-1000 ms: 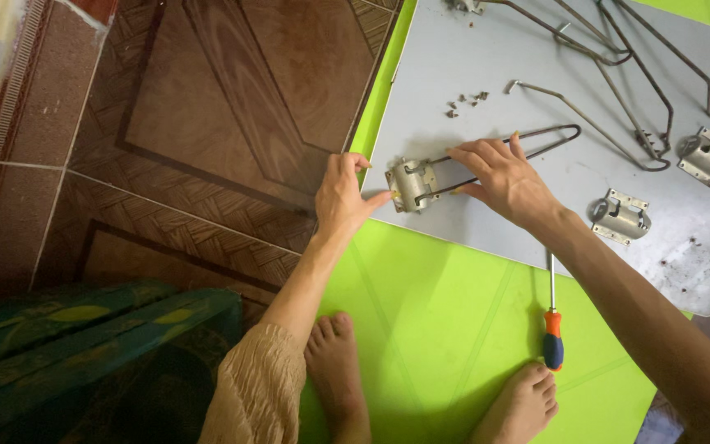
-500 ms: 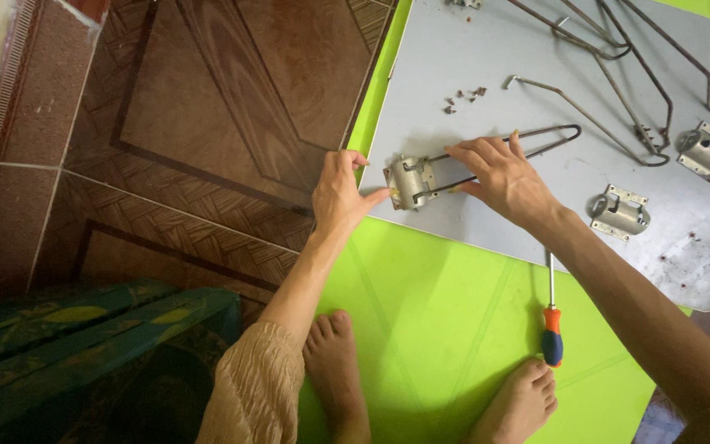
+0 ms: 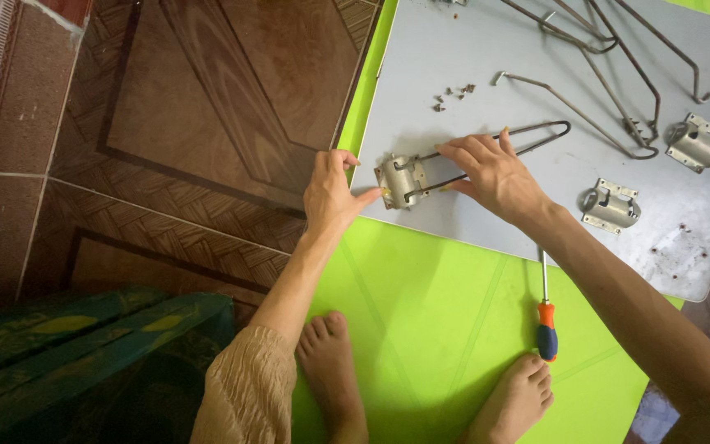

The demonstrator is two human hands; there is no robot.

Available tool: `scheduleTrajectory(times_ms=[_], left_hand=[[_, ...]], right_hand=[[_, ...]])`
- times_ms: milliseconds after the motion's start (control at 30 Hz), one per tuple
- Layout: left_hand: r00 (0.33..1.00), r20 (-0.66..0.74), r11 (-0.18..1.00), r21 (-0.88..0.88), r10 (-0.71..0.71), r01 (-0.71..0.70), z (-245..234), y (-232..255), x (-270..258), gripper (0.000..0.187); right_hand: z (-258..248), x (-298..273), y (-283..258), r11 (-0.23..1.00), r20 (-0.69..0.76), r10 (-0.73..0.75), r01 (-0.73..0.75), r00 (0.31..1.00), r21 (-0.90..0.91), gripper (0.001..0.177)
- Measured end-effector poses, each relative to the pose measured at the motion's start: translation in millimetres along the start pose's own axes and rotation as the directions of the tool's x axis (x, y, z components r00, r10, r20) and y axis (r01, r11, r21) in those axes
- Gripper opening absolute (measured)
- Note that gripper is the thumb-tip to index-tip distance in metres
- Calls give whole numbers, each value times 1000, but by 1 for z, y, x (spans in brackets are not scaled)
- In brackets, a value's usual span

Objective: The person assembles metal furniture components on a green mat. They use a screwdriver to attach metal rods to metal brackets, handling several parts and screws one at a time.

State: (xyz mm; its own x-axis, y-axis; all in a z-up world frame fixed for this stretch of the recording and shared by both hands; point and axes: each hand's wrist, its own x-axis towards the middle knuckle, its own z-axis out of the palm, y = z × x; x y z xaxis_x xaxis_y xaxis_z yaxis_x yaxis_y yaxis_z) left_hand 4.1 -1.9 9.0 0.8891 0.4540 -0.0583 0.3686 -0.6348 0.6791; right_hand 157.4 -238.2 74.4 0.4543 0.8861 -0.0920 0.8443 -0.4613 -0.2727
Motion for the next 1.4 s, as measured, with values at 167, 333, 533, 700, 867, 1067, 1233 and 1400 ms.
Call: scheduleTrajectory(times_ms=[167, 333, 533, 700, 867, 1067, 1233, 1400], left_hand=[[998, 50, 999, 23, -35, 34, 3, -2, 4, 73], [998, -24, 998, 20, 56, -55, 0, -3, -1, 69], [988, -91, 992, -23, 123, -126, -12, 7, -1, 59], [940, -162, 951, -26, 301, -309, 4, 41, 36, 30], [978, -66, 980, -3, 197, -198, 47, 75, 97, 23], [977, -124, 981, -61, 174, -183, 69, 82, 100, 31], [940, -112, 946, 45, 323, -320, 70, 80, 104, 26], [928, -147, 939, 46, 343, -340, 83, 76, 108, 20]], right_hand=[[-1, -2, -1, 1000, -6, 0, 0, 1000, 13, 66], [-8, -1, -9, 999, -113, -38, 37, 993, -17, 73], [-21, -55, -19, 977, -415, 172, -101, 894, 188, 69], [0, -162, -41, 714, -270, 698, -678, 664, 178, 37], [40, -236, -44, 440, 89, 894, -898, 438, 0, 56], [81, -265, -43, 458, 90, 881, -886, 464, 75, 53], [83, -263, -37, 500, 121, 853, -861, 508, 93, 45], [50, -244, -44, 517, 55, 829, -801, 556, 300, 40]])
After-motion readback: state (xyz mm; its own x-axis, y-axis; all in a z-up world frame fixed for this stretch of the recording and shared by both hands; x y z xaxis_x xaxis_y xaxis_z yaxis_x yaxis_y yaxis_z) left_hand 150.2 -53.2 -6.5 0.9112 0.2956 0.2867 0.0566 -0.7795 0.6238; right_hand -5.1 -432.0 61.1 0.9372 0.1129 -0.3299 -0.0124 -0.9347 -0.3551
